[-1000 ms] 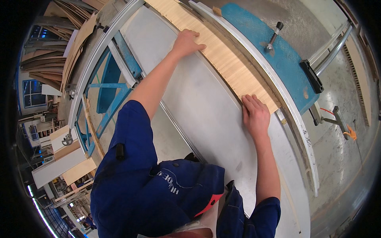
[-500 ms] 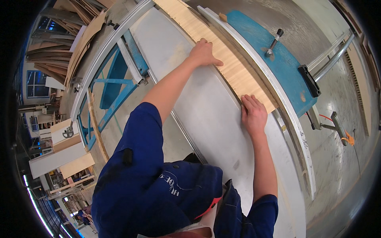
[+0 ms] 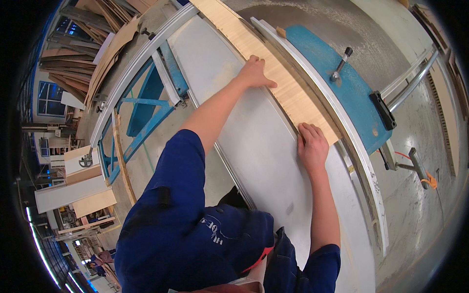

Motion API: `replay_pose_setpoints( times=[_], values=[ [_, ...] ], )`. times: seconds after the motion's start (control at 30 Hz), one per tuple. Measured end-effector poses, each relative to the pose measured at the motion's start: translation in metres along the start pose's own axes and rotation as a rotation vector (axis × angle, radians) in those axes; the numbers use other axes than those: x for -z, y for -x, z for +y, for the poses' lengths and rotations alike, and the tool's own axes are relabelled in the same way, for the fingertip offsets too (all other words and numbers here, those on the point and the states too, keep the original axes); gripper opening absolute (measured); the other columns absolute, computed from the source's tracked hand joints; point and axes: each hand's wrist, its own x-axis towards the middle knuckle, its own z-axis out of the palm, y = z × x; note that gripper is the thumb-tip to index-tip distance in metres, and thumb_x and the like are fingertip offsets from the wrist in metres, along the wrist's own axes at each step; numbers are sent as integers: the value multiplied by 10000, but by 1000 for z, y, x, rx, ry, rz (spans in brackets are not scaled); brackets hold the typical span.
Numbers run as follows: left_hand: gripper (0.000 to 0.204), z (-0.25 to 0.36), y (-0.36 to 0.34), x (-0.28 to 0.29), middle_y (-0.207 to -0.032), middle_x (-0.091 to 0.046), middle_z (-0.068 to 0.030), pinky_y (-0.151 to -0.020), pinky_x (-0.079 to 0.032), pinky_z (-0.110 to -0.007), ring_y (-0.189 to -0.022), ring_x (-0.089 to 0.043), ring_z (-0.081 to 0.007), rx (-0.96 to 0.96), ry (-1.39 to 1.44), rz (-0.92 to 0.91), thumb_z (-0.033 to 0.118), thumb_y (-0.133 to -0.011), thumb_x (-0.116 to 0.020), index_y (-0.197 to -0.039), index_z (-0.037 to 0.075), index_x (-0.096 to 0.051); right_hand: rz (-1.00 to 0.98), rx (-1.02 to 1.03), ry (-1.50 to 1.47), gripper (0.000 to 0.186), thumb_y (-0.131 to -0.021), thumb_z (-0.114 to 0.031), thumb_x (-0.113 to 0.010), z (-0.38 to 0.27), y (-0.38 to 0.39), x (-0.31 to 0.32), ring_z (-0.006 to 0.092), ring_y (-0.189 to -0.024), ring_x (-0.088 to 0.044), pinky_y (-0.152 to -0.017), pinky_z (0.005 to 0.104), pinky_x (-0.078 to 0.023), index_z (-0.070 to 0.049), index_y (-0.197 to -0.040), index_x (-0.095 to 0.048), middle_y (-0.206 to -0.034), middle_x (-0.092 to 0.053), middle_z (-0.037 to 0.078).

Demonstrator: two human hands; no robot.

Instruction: The person handles a long curved wooden component on a table-mounted machine, moving the component across the work surface and flipping it over to check the edges.

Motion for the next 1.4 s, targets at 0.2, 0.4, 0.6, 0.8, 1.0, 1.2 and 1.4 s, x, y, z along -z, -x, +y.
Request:
replay_pose_setpoints(
  times=[0.2, 0.4, 0.6, 0.8, 1.0, 1.2, 1.4],
  values=[
    [973, -6, -5, -6, -1400, -428, -283, -1094, -401, -390, -1334, -418, -372, 4, -38, 22, 527, -587, -849, -1260, -109, -549, 10, 1, -12, 267, -783, -18, -697, -1, 3, -6, 296, -1045, -645, -900, 374, -524, -31, -1049, -710, -1077, -706, 101],
    [929, -14, -6, -11, -1339, -488, -276, -1062, -427, -395, -1294, -447, -377, -7, -48, 47, 534, -579, -847, -1199, -107, -586, 10, 7, -22, 258, -792, -22, -699, -4, 1, -13, 296, -1038, -647, -895, 372, -525, -31, -1049, -710, -1075, -705, 102],
    [909, -25, -12, -15, -1306, -513, -269, -1046, -439, -392, -1268, -465, -370, -13, -81, 83, 546, -571, -837, -1182, -86, -607, 18, 13, -26, 274, -780, -20, -700, -3, 0, -23, 289, -1041, -644, -894, 367, -527, -36, -1053, -715, -1086, -705, 90],
    [758, -9, 0, -9, -1237, -575, -217, -985, -482, -393, -1214, -511, -337, -4, -134, 58, 538, -581, -827, -1095, -3, -694, 18, 8, 4, 275, -781, -37, -700, 0, 5, -27, 279, -1040, -644, -895, 370, -528, -49, -1054, -720, -1094, -706, 75],
    [700, 18, 23, -13, -1177, -612, -163, -939, -509, -399, -1148, -563, -317, -7, -223, 68, 552, -590, -819, -1048, 32, -723, 6, 0, 7, 267, -780, -44, -699, 2, 7, -32, 278, -1053, -639, -908, 367, -525, -56, -1046, -719, -1096, -704, 77],
    [691, 40, 43, -18, -1246, -574, -145, -984, -461, -420, -1220, -506, -297, 35, -177, 31, 521, -588, -845, -1081, 55, -713, -3, -7, 27, 261, -783, -43, -693, -2, 8, -33, 282, -1053, -632, -917, 373, -519, -49, -1042, -718, -1100, -699, 86],
    [694, 59, 67, -28, -1301, -531, -162, -1024, -427, -431, -1260, -465, -314, 40, -109, 4, 496, -584, -853, -1075, 30, -705, -10, 4, 0, 279, -771, -26, -685, 1, 8, -36, 289, -1039, -630, -909, 376, -517, -45, -1047, -720, -1100, -697, 96]
  ],
)
